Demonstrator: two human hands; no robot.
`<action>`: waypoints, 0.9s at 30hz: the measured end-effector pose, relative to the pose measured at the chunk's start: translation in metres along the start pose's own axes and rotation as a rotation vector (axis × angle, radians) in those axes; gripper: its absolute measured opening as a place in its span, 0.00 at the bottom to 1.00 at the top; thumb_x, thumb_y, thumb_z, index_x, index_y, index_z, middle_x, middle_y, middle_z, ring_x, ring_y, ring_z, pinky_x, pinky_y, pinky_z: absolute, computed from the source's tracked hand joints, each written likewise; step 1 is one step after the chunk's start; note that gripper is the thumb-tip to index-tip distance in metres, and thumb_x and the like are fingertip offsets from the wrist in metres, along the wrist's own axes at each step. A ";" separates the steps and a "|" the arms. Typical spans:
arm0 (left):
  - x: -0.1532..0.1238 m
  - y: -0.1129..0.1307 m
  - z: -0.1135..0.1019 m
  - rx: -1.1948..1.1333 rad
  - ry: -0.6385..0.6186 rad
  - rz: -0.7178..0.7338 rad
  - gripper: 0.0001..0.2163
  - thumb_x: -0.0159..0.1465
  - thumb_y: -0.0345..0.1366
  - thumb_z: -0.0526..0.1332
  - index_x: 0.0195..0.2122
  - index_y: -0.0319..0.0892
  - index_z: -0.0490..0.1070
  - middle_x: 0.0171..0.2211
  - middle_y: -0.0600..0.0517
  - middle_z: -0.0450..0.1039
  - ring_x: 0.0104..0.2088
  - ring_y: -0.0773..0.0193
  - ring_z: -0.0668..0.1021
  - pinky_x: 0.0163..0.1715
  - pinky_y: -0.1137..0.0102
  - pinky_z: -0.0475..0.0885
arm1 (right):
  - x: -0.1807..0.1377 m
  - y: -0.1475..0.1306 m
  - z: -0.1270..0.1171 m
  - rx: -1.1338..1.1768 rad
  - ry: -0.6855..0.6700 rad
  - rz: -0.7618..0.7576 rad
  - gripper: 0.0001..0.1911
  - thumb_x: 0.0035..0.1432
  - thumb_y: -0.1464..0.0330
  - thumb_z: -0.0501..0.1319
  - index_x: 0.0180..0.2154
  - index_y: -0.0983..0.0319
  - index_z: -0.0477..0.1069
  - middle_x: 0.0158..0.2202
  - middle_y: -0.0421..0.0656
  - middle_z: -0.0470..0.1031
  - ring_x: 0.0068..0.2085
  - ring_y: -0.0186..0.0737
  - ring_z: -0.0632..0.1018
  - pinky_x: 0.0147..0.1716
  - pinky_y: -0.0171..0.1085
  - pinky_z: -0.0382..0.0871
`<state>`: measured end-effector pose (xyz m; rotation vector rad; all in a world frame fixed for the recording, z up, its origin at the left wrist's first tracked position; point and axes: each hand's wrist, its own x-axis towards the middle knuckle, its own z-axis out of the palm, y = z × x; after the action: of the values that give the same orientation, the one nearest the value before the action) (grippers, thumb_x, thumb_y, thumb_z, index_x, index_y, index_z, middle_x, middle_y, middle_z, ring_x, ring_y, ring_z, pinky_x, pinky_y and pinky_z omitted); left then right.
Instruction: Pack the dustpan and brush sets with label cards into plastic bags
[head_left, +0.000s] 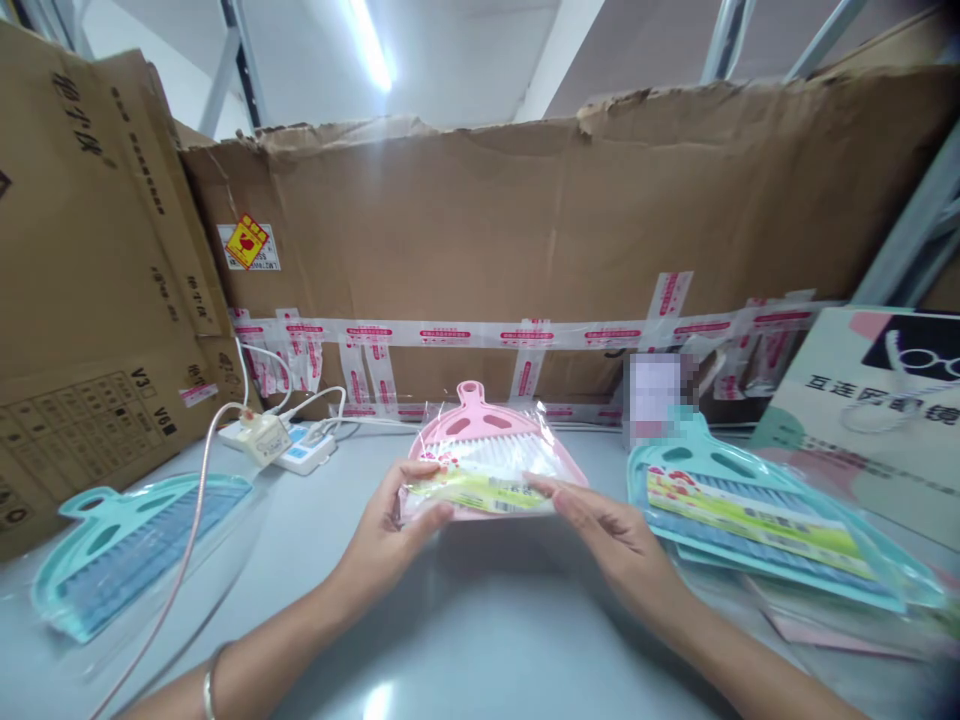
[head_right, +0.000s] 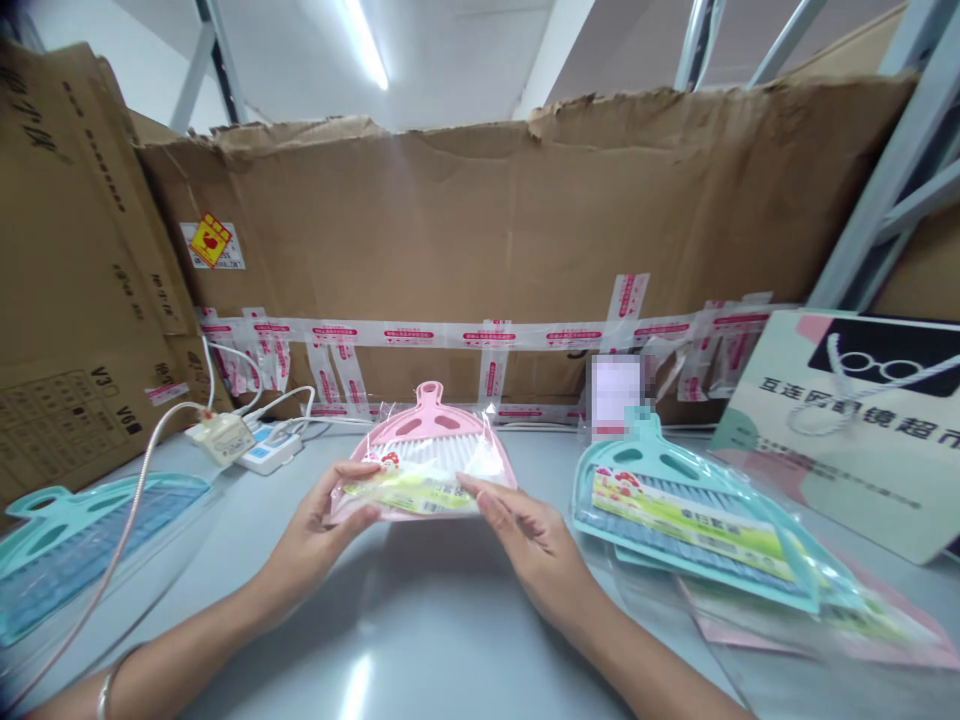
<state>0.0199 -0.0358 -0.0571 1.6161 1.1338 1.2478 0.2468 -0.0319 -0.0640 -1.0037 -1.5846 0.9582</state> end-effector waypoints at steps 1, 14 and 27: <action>0.000 0.002 0.001 0.007 0.052 0.000 0.12 0.57 0.42 0.58 0.39 0.44 0.65 0.43 0.49 0.69 0.44 0.59 0.71 0.44 0.67 0.66 | -0.001 0.001 0.002 0.049 -0.013 0.019 0.18 0.54 0.55 0.55 0.43 0.54 0.73 0.46 0.43 0.74 0.52 0.45 0.69 0.54 0.45 0.57; 0.002 -0.005 0.001 -0.038 0.131 0.069 0.08 0.57 0.41 0.58 0.28 0.42 0.68 0.30 0.53 0.70 0.35 0.65 0.71 0.35 0.74 0.65 | 0.001 -0.001 0.007 -0.012 0.023 0.041 0.16 0.48 0.54 0.59 0.28 0.59 0.78 0.30 0.44 0.78 0.35 0.43 0.76 0.39 0.40 0.68; 0.001 -0.006 0.004 0.024 0.140 0.033 0.11 0.59 0.43 0.55 0.36 0.42 0.69 0.35 0.51 0.70 0.37 0.62 0.71 0.35 0.72 0.66 | 0.003 0.008 0.018 0.531 0.168 0.221 0.32 0.47 0.59 0.63 0.54 0.52 0.60 0.45 0.42 0.74 0.40 0.44 0.76 0.41 0.45 0.69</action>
<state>0.0227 -0.0337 -0.0636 1.5913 1.2153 1.3917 0.2303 -0.0282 -0.0744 -0.8615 -1.0121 1.3217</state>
